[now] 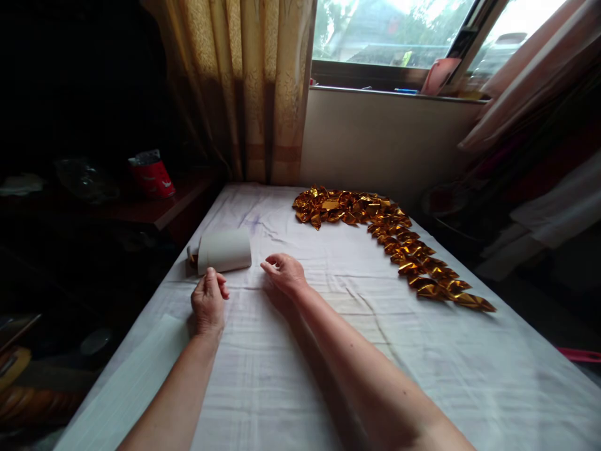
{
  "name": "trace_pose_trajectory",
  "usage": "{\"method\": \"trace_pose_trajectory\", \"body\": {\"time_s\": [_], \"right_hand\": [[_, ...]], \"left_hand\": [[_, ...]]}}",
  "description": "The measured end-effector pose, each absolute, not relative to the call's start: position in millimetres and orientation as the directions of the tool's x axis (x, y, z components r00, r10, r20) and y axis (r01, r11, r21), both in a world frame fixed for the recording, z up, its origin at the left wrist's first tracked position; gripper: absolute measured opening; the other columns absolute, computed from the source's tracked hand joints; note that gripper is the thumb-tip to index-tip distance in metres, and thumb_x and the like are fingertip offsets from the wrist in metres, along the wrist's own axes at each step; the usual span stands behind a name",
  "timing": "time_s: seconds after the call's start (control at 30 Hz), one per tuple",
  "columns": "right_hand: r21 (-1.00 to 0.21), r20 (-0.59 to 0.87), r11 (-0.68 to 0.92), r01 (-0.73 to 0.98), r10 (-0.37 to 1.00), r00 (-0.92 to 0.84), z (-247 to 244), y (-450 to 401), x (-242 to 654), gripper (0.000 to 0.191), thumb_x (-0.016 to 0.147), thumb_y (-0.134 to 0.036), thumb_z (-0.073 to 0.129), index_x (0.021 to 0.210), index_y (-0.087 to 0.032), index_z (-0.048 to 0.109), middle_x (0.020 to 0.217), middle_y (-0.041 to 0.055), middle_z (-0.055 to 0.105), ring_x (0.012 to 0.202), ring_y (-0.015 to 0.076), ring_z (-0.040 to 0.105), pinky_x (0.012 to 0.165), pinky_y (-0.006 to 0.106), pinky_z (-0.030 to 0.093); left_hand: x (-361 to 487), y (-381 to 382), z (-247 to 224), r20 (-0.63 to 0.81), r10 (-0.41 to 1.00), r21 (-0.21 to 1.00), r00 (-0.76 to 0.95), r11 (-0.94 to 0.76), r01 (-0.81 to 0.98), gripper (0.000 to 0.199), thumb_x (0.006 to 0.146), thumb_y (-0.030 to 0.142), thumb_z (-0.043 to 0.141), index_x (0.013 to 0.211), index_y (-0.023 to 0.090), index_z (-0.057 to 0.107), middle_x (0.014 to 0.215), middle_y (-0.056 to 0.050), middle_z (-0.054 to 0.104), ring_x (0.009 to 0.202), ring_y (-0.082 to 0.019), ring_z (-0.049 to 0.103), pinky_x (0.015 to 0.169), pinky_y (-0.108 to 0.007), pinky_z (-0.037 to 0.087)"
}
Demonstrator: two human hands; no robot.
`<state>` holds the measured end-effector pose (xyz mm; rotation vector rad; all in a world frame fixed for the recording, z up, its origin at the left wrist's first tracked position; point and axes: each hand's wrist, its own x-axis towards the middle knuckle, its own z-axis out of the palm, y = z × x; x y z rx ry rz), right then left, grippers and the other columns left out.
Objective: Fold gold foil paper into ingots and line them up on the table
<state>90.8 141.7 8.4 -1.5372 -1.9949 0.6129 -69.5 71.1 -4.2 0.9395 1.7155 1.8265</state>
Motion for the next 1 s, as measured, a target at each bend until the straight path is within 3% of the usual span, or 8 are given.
{"method": "trace_pose_trajectory", "body": {"time_s": [0.13, 0.23, 0.37, 0.6, 0.8, 1.0], "right_hand": [[-0.695, 0.110, 0.202, 0.690, 0.978, -0.175, 6, 160, 61, 0.026, 0.085, -0.049, 0.065, 0.094, -0.025, 0.072, 0.098, 0.0011, 0.073, 0.090, 0.0164, 0.063, 0.075, 0.026, 0.043], [-0.726, 0.065, 0.157, 0.670, 0.985, -0.160, 7, 168, 46, 0.027, 0.083, -0.051, 0.065, 0.087, -0.025, 0.072, 0.090, 0.0005, 0.073, 0.082, 0.0159, 0.063, 0.070, 0.025, 0.042], [-0.760, 0.015, 0.105, 0.641, 0.989, -0.145, 9, 172, 37, 0.023, 0.083, -0.045, 0.064, 0.078, -0.024, 0.071, 0.073, -0.0020, 0.070, 0.068, 0.0134, 0.059, 0.062, 0.023, 0.039], [-0.817, -0.003, 0.089, 0.569, 0.987, -0.158, 6, 177, 41, 0.020, 0.081, -0.038, 0.062, 0.072, -0.023, 0.072, 0.060, -0.0052, 0.064, 0.061, 0.0108, 0.057, 0.055, 0.020, 0.037], [-0.857, 0.001, 0.075, 0.510, 0.990, -0.143, 5, 180, 56, 0.018, 0.079, -0.031, 0.062, 0.076, -0.020, 0.075, 0.066, -0.0026, 0.070, 0.063, 0.0119, 0.062, 0.054, 0.019, 0.039], [-0.858, 0.097, 0.122, 0.498, 0.992, -0.075, 18, 173, 107, 0.018, 0.079, -0.027, 0.061, 0.085, -0.021, 0.076, 0.077, -0.0001, 0.075, 0.073, 0.0153, 0.067, 0.065, 0.022, 0.046]], "left_hand": [[-69, 72, -6, 0.164, 0.748, 0.986, -0.643, -0.143, 0.084, 0.041, 0.087, 0.053, 0.047, 0.064, 0.020, 0.053, 0.046, 0.005, 0.046, 0.042, -0.009, 0.045, 0.044, -0.020, 0.039], [-67, 71, -7, 0.156, 0.757, 0.987, -0.635, -0.135, 0.082, 0.042, 0.088, 0.054, 0.047, 0.064, 0.020, 0.053, 0.047, 0.005, 0.047, 0.042, -0.009, 0.046, 0.044, -0.020, 0.040], [-67, 70, -7, 0.153, 0.763, 0.988, -0.628, -0.106, 0.112, 0.042, 0.089, 0.054, 0.045, 0.065, 0.020, 0.052, 0.047, 0.004, 0.047, 0.043, -0.010, 0.047, 0.045, -0.021, 0.041], [-67, 70, -8, 0.171, 0.770, 0.985, -0.615, -0.120, 0.124, 0.043, 0.089, 0.055, 0.045, 0.064, 0.020, 0.052, 0.048, 0.004, 0.046, 0.043, -0.009, 0.047, 0.045, -0.020, 0.041], [-66, 69, -6, 0.179, 0.777, 0.983, -0.604, -0.113, 0.146, 0.042, 0.089, 0.053, 0.045, 0.064, 0.020, 0.052, 0.049, 0.004, 0.047, 0.043, -0.009, 0.048, 0.045, -0.020, 0.042], [-66, 69, -6, 0.183, 0.783, 0.982, -0.594, -0.122, 0.142, 0.042, 0.087, 0.053, 0.048, 0.062, 0.020, 0.053, 0.047, 0.004, 0.047, 0.042, -0.009, 0.048, 0.044, -0.020, 0.041]]}}
